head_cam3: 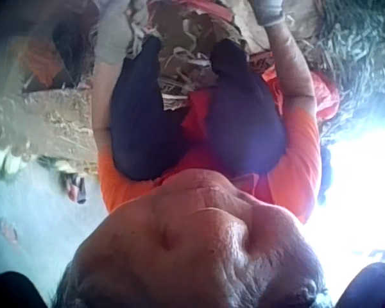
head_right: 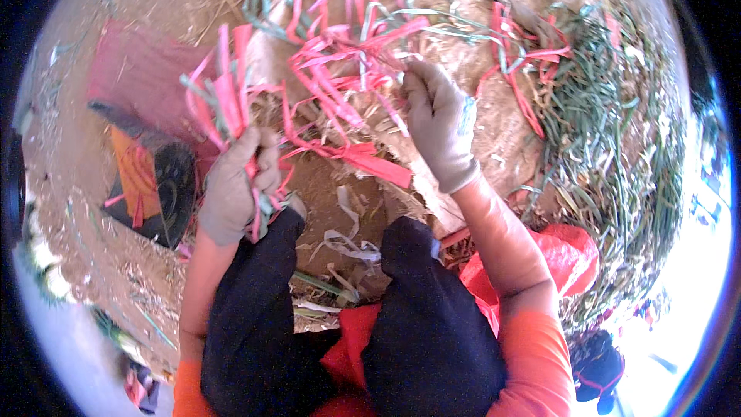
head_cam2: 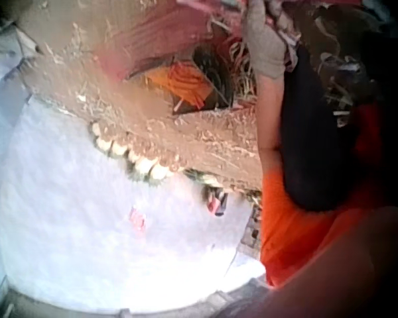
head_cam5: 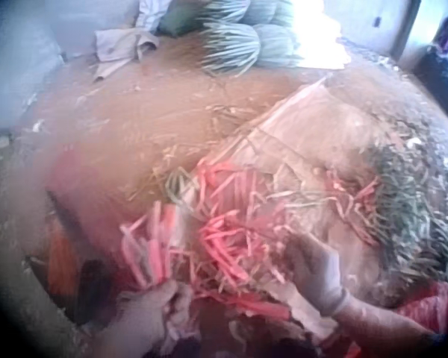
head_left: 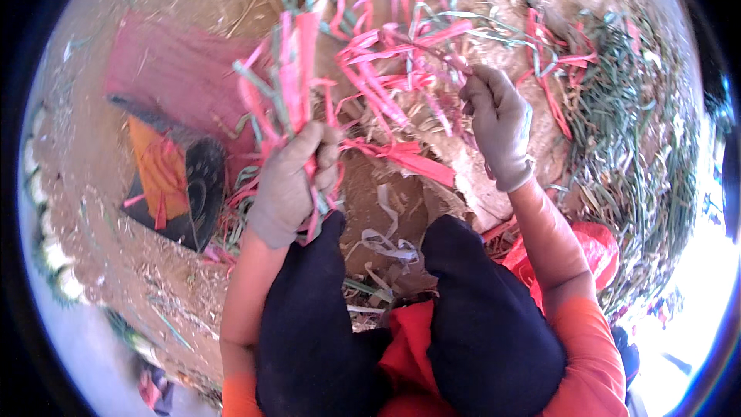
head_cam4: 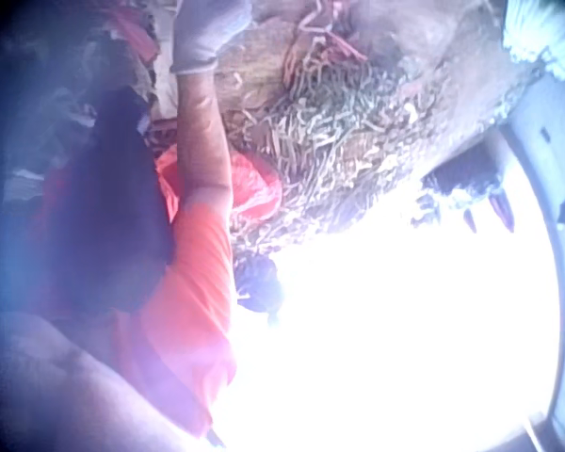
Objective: The person ties pink and green plastic strips into a bundle by hand while wearing gloves.
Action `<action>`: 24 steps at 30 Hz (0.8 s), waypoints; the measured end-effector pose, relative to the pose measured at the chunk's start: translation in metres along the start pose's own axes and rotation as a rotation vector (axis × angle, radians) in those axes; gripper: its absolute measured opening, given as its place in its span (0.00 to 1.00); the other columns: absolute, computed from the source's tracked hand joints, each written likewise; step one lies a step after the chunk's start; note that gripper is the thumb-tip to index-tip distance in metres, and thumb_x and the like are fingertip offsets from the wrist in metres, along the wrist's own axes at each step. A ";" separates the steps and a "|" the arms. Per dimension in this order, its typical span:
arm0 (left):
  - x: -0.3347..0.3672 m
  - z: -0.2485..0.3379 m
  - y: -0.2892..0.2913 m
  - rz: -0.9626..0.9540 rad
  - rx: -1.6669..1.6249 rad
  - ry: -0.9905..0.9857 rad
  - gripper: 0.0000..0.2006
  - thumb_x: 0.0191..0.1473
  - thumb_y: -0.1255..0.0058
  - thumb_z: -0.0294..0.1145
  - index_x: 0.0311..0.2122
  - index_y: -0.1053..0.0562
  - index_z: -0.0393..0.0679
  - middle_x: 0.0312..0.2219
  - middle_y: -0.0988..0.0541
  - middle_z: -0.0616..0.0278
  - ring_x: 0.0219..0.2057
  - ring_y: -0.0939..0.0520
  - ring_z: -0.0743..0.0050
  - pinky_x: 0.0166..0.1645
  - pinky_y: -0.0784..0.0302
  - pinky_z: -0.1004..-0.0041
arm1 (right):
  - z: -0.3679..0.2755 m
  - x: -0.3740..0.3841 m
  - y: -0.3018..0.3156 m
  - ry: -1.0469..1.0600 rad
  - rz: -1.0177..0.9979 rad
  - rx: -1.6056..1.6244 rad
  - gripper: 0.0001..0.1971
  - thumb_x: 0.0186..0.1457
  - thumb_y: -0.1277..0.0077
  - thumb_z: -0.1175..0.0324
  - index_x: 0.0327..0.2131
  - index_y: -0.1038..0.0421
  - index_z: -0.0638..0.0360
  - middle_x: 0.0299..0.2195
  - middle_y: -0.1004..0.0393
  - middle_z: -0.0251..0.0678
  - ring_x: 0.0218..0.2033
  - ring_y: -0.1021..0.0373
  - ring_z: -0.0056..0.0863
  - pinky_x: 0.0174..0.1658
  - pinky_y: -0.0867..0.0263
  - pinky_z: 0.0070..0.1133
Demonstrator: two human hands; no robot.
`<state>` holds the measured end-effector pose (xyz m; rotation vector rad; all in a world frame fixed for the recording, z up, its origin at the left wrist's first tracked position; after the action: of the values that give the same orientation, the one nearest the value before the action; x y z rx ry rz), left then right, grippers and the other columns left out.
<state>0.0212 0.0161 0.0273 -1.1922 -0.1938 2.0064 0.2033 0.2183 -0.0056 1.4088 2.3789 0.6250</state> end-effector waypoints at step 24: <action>0.006 0.000 -0.001 0.082 -0.071 -0.022 0.11 0.62 0.57 0.38 0.29 0.32 0.46 0.21 0.35 0.72 0.17 0.40 0.85 0.23 0.44 0.79 | -0.068 -0.056 -0.084 -0.155 -0.475 0.396 0.08 0.58 0.50 0.71 0.40 0.28 0.62 0.23 0.25 0.34 0.23 0.30 0.20 0.28 0.35 0.18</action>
<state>0.0204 0.0204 0.0234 -1.2414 -0.2323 2.0999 0.1348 0.1186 0.0119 0.9094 2.6608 -0.0792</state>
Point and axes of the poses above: each hand's wrist, its own x-axis towards the middle knuckle, its own y-axis out of the back of the hand, z = x × y, the point moved 1 cm from there along x, towards the middle knuckle
